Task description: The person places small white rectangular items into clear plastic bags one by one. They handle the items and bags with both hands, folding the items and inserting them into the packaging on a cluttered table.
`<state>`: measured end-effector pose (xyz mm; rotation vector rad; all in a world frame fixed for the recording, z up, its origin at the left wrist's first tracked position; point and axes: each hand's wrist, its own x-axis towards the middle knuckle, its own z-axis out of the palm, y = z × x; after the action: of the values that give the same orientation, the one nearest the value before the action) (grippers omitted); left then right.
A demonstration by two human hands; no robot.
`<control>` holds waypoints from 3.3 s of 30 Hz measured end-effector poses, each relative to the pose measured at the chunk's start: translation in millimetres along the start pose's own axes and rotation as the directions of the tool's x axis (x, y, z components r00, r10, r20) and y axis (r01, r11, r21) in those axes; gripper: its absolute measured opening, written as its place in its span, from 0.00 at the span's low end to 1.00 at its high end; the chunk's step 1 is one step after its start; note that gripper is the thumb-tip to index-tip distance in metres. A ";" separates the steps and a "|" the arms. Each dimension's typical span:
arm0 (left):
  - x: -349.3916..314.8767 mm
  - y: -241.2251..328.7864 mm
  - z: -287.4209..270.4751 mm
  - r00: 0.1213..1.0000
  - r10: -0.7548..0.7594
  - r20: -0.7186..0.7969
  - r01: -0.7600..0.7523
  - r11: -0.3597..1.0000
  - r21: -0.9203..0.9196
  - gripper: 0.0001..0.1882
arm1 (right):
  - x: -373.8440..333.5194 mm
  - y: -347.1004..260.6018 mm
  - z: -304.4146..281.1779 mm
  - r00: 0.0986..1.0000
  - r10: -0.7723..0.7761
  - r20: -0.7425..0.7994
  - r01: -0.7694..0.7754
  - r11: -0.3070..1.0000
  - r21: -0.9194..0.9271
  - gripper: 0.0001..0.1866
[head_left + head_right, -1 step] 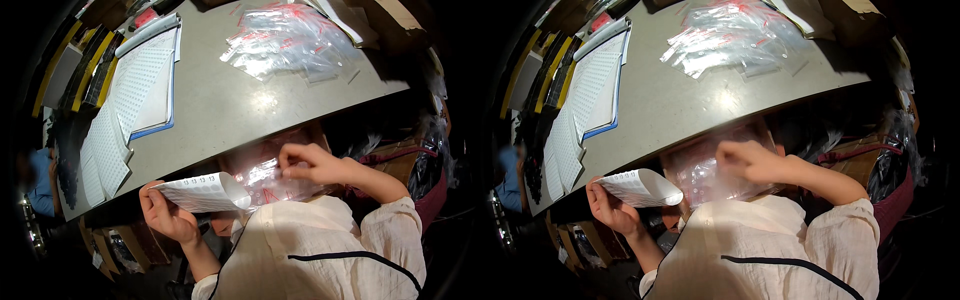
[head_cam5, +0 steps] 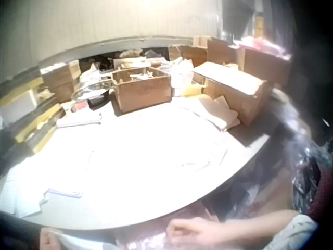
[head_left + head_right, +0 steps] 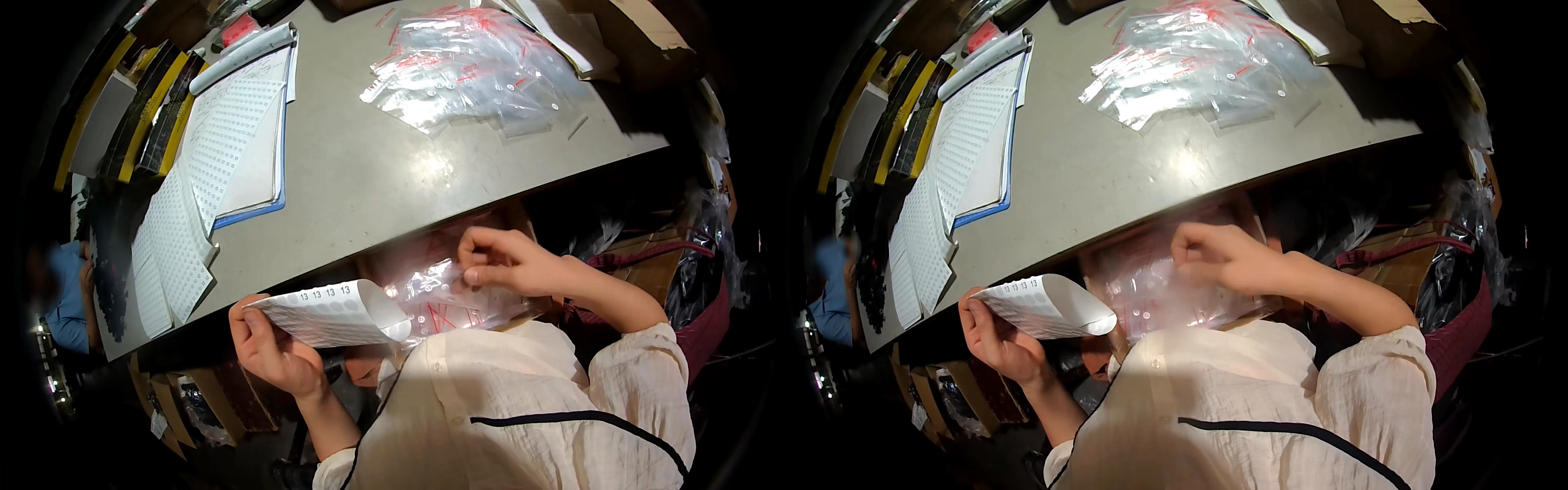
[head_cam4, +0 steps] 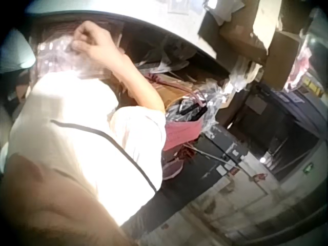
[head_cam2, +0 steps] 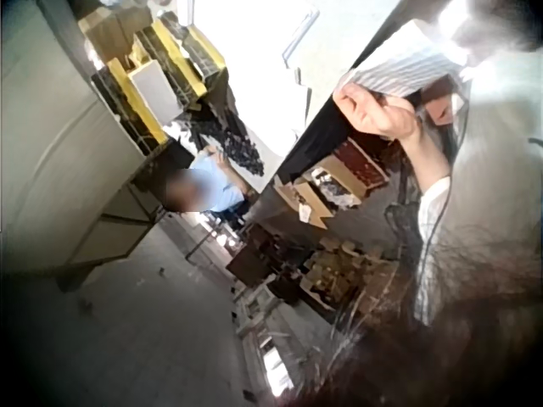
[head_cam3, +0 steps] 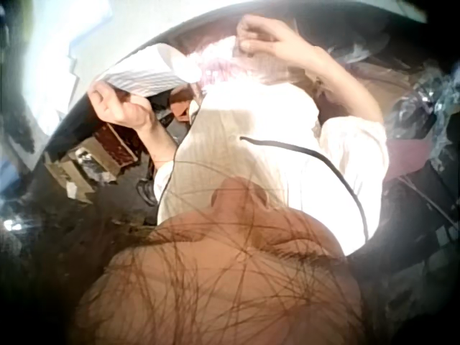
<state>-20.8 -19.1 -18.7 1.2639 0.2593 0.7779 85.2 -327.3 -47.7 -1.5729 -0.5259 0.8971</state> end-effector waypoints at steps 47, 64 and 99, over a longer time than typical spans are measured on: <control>-30.2 -23.8 28.4 0.959 -0.081 0.273 0.010 0.968 0.252 0.10 | 23.8 -61.8 -162.0 0.822 -0.188 -0.537 -0.494 0.231 -0.838 0.55; -31.1 -33.4 29.5 0.973 -0.027 0.231 -0.017 0.983 0.185 0.11 | 30.8 -100.6 -189.6 0.681 -0.286 -0.674 -0.376 0.653 -0.657 0.45; -39.4 -65.1 51.2 0.960 -0.004 0.279 -0.002 1.000 0.019 0.08 | 153.9 -80.5 -110.9 0.707 -0.285 -0.647 -0.488 0.467 -0.738 0.59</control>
<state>5.0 -89.4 -71.7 1.3736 0.0384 0.5879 276.8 -262.8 -7.5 -2.7908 -0.2981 -0.1016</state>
